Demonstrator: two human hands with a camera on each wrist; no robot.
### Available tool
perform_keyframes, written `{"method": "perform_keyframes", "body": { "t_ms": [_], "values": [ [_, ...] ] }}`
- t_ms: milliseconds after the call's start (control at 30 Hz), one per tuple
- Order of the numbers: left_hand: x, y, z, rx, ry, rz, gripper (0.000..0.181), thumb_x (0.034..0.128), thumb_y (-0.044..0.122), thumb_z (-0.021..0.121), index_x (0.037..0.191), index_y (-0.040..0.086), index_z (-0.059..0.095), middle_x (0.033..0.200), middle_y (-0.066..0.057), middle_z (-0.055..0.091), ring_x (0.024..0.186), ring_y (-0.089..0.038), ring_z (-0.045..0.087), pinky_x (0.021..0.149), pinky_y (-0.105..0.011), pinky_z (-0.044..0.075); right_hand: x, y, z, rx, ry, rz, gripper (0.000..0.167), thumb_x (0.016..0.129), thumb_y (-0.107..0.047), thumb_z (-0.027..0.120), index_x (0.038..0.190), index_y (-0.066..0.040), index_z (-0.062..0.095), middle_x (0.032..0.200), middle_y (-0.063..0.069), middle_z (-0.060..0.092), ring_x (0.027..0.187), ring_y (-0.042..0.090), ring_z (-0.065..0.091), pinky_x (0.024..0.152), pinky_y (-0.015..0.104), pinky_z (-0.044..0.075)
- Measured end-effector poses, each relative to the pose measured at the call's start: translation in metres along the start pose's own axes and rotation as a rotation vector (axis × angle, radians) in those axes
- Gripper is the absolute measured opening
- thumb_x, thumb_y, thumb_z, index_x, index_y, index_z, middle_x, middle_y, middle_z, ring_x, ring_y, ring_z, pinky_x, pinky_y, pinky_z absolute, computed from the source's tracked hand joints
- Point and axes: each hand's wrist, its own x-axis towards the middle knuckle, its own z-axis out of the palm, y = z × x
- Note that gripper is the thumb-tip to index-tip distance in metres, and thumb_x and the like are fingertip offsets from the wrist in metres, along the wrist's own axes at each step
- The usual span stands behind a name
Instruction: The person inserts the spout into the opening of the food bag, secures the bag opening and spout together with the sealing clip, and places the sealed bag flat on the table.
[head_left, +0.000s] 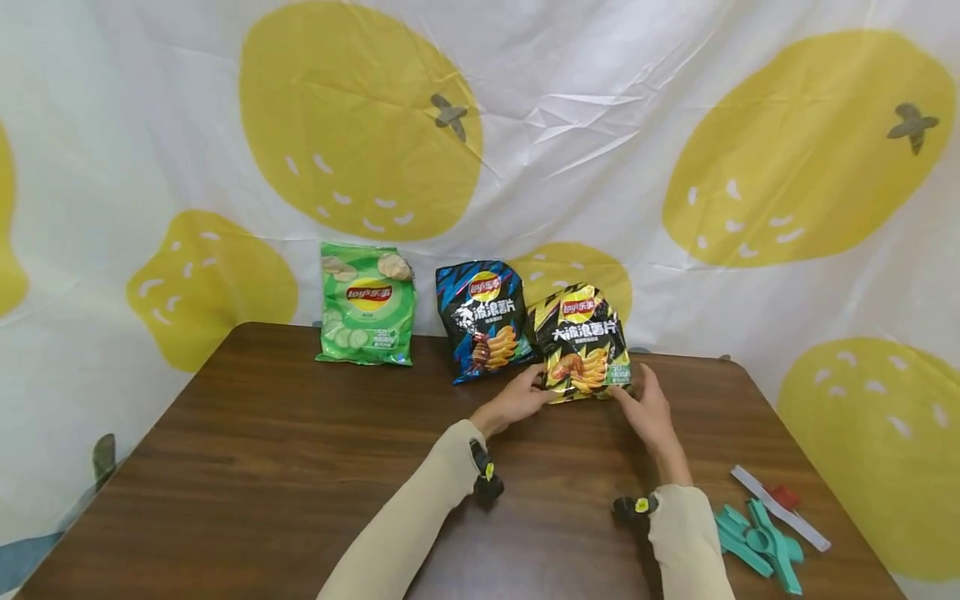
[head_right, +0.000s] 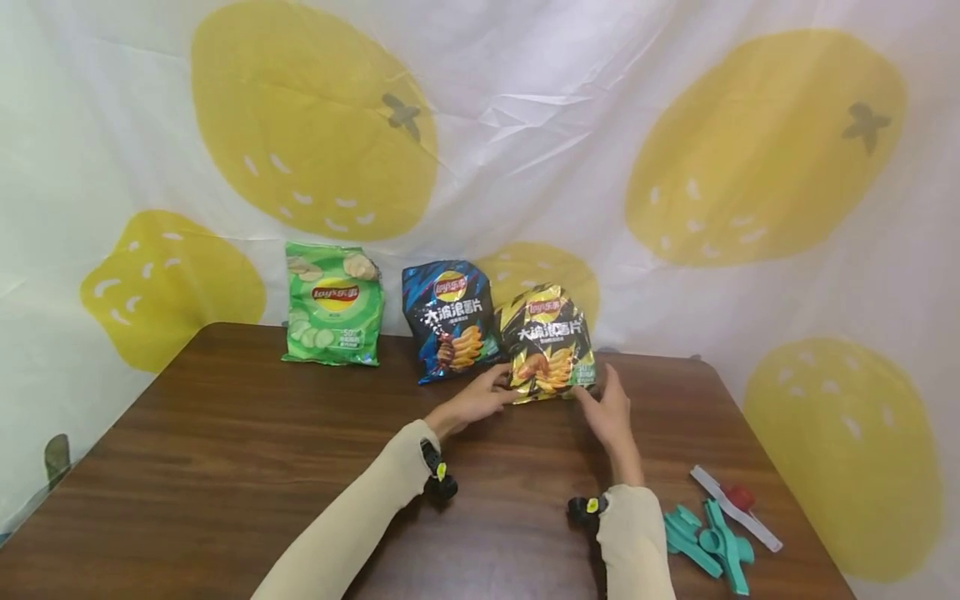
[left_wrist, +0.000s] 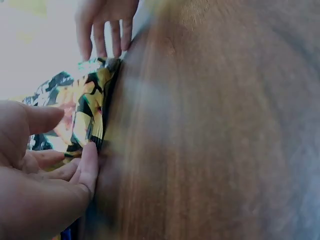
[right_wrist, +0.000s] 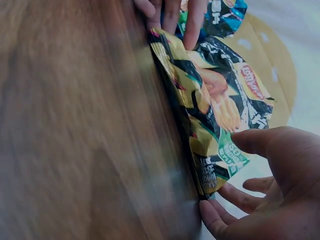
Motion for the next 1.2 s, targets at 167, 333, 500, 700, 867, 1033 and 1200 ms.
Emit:
{"method": "perform_keyframes", "body": {
  "t_ms": [167, 333, 500, 700, 867, 1033, 1200],
  "values": [
    [0.002, -0.007, -0.004, -0.013, 0.022, 0.061, 0.058, 0.0978, 0.001, 0.056, 0.152, 0.007, 0.037, 0.134, -0.024, 0.049, 0.118, -0.034, 0.055, 0.093, -0.045, 0.050, -0.001, 0.001, -0.003, -0.080, 0.021, -0.022, 0.068, 0.099, -0.025, 0.059, 0.150, 0.008, 0.029, 0.140, 0.035, 0.046, 0.130, 0.047, 0.044, 0.106, 0.056, 0.037],
    [0.002, -0.006, -0.002, 0.058, 0.007, 0.108, 0.062, 0.0958, 0.001, 0.060, 0.153, 0.011, 0.038, 0.136, -0.021, 0.051, 0.120, -0.030, 0.054, 0.096, -0.043, 0.048, 0.000, 0.004, -0.002, -0.202, 0.097, -0.171, 0.037, 0.090, -0.011, 0.069, 0.119, 0.011, 0.063, 0.110, 0.031, 0.067, 0.103, 0.044, 0.060, 0.090, 0.052, 0.045],
    [0.002, -0.006, 0.004, 0.087, 0.016, 0.135, 0.063, 0.0963, 0.004, 0.061, 0.154, 0.013, 0.037, 0.127, -0.016, 0.054, 0.102, -0.018, 0.051, 0.087, -0.035, 0.045, 0.000, 0.003, -0.003, -0.231, 0.128, -0.201, 0.029, 0.087, -0.007, 0.070, 0.111, 0.009, 0.066, 0.100, 0.028, 0.069, 0.095, 0.042, 0.062, 0.087, 0.051, 0.045],
    [-0.002, -0.004, 0.008, 0.061, 0.075, 0.091, 0.046, 0.1031, 0.023, 0.056, 0.147, 0.016, 0.046, 0.112, -0.011, 0.061, 0.099, -0.022, 0.059, 0.078, -0.035, 0.048, -0.001, 0.000, -0.003, -0.248, 0.092, -0.142, 0.032, 0.087, -0.008, 0.068, 0.114, 0.010, 0.063, 0.111, 0.031, 0.065, 0.104, 0.046, 0.060, 0.090, 0.055, 0.045],
    [-0.002, -0.004, 0.009, 0.042, 0.088, 0.074, 0.035, 0.1021, 0.017, 0.057, 0.137, 0.014, 0.051, 0.094, -0.010, 0.063, 0.081, -0.021, 0.059, 0.064, -0.029, 0.043, -0.005, -0.004, -0.006, -0.282, 0.061, -0.136, 0.032, 0.084, -0.006, 0.069, 0.110, 0.011, 0.062, 0.106, 0.030, 0.066, 0.097, 0.044, 0.058, 0.086, 0.056, 0.044],
    [-0.005, 0.000, 0.004, 0.037, 0.091, 0.096, 0.036, 0.0993, 0.009, 0.059, 0.135, 0.011, 0.052, 0.092, -0.013, 0.062, 0.079, -0.021, 0.057, 0.062, -0.028, 0.042, -0.010, -0.008, -0.009, -0.348, 0.031, -0.217, 0.027, 0.084, -0.010, 0.073, 0.101, 0.009, 0.061, 0.091, 0.023, 0.066, 0.082, 0.035, 0.057, 0.074, 0.048, 0.045],
    [-0.013, -0.005, 0.003, 0.078, 0.114, 0.120, 0.037, 0.0967, 0.002, 0.060, 0.133, 0.008, 0.055, 0.084, -0.016, 0.064, 0.074, -0.020, 0.058, 0.060, -0.027, 0.042, -0.022, -0.007, -0.013, -0.376, -0.061, -0.234, 0.031, 0.087, -0.018, 0.075, 0.102, 0.006, 0.063, 0.089, 0.016, 0.067, 0.078, 0.028, 0.056, 0.069, 0.040, 0.045]
  ]
}}
